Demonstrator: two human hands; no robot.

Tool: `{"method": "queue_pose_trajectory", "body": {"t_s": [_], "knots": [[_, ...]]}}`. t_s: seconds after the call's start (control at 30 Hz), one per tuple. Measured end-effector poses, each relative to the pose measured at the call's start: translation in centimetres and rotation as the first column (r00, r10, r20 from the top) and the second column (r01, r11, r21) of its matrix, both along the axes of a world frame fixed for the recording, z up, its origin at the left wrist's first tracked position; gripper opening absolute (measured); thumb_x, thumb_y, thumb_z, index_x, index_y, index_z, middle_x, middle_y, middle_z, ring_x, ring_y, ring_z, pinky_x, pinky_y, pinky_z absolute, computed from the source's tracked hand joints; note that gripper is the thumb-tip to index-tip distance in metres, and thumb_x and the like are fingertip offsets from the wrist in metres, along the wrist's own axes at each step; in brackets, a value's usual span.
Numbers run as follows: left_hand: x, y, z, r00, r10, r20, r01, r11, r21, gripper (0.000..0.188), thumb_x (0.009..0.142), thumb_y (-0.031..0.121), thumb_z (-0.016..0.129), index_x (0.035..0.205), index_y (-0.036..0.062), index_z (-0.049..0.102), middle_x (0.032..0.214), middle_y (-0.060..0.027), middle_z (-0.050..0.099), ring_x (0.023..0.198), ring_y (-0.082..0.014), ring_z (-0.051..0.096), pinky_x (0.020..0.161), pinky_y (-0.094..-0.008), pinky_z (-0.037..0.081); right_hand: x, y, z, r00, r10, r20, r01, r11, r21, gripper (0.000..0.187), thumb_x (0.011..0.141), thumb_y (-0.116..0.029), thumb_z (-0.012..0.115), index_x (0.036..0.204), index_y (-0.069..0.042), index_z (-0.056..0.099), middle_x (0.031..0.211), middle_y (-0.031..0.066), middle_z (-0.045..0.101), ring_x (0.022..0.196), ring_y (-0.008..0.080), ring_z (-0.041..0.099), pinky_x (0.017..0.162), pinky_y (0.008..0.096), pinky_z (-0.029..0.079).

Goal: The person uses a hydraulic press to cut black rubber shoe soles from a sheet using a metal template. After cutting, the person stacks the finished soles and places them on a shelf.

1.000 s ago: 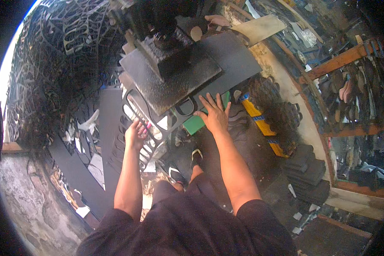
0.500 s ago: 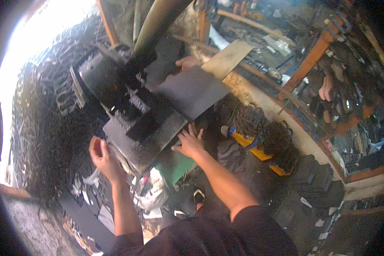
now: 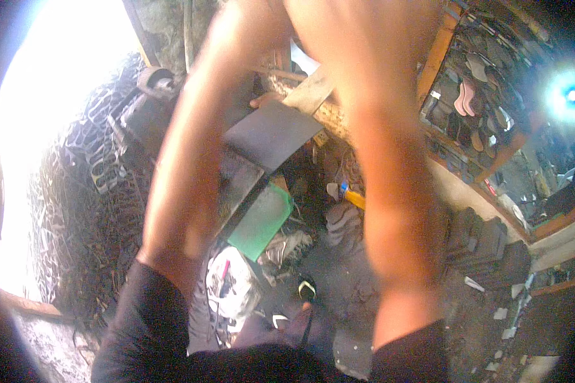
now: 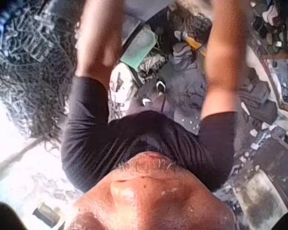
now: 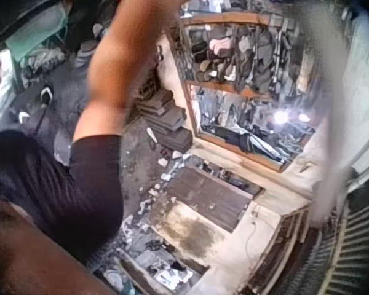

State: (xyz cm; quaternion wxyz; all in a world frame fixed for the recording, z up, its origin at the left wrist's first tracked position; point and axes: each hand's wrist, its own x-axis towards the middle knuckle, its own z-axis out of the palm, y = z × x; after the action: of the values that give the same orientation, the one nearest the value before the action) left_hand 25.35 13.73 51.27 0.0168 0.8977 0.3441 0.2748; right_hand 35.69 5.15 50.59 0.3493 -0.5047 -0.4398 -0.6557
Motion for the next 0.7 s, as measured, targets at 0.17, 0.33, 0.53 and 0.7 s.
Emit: {"method": "queue_pose_trajectory", "body": {"t_s": [0.17, 0.33, 0.53, 0.7], "knots": [[-0.4, -6.4, -29.1, 0.935, -0.243, -0.260, 0.305, 0.923, 0.234, 0.030, 0.094, 0.038, 0.057, 0.097, 0.0126, 0.071, 0.099, -0.0052, 0.063, 0.105, -0.0240, 0.058, 0.100, -0.0422, 0.042, -3.5, -6.5, -37.3, 0.745, -0.114, -0.657, -0.154, 0.929, -0.335, 0.043, 0.092, -0.039, 0.073, 0.125, -0.014, 0.062, 0.123, 0.0106, 0.064, 0.116, 0.0353, 0.057, 0.100, 0.0561, 0.039], [-4.1, -5.2, -33.6, 0.875, -0.402, -0.268, 0.457, 0.870, 0.186, 0.050, 0.095, 0.040, 0.061, 0.137, 0.0126, 0.059, 0.140, -0.0109, 0.057, 0.136, -0.0309, 0.049, 0.121, -0.0503, 0.027, -2.4, -7.9, -41.8, 0.511, -0.309, -0.802, -0.539, 0.611, -0.579, 0.088, 0.078, -0.042, 0.084, 0.151, -0.015, 0.043, 0.139, 0.0160, 0.060, 0.127, 0.0359, 0.057, 0.108, 0.0587, 0.036], [-20.6, -17.0, -45.4, 0.877, 0.481, 0.004, -0.404, 0.742, -0.535, 0.065, 0.093, 0.036, 0.073, 0.143, 0.0012, 0.050, 0.143, -0.0219, 0.054, 0.142, -0.0425, 0.042, 0.116, -0.0631, 0.029, 2.6, -14.0, -15.7, 0.872, -0.360, -0.332, 0.039, 0.727, -0.686, 0.082, 0.086, -0.083, 0.049, 0.124, -0.012, 0.066, 0.105, 0.0121, 0.067, 0.099, 0.0329, 0.062, 0.094, 0.0506, 0.043], [-30.8, -10.7, -52.1, 0.847, 0.518, -0.122, -0.529, 0.796, -0.295, 0.032, 0.104, 0.024, 0.054, 0.123, 0.0030, 0.069, 0.123, -0.0209, 0.068, 0.126, -0.0403, 0.057, 0.122, -0.0673, 0.013, 0.6, -6.7, 1.6, 0.969, -0.225, 0.098, 0.246, 0.900, -0.359, 0.047, 0.092, -0.059, 0.067, 0.090, -0.012, 0.072, 0.084, 0.0045, 0.069, 0.082, 0.0259, 0.065, 0.082, 0.0404, 0.047]]}}
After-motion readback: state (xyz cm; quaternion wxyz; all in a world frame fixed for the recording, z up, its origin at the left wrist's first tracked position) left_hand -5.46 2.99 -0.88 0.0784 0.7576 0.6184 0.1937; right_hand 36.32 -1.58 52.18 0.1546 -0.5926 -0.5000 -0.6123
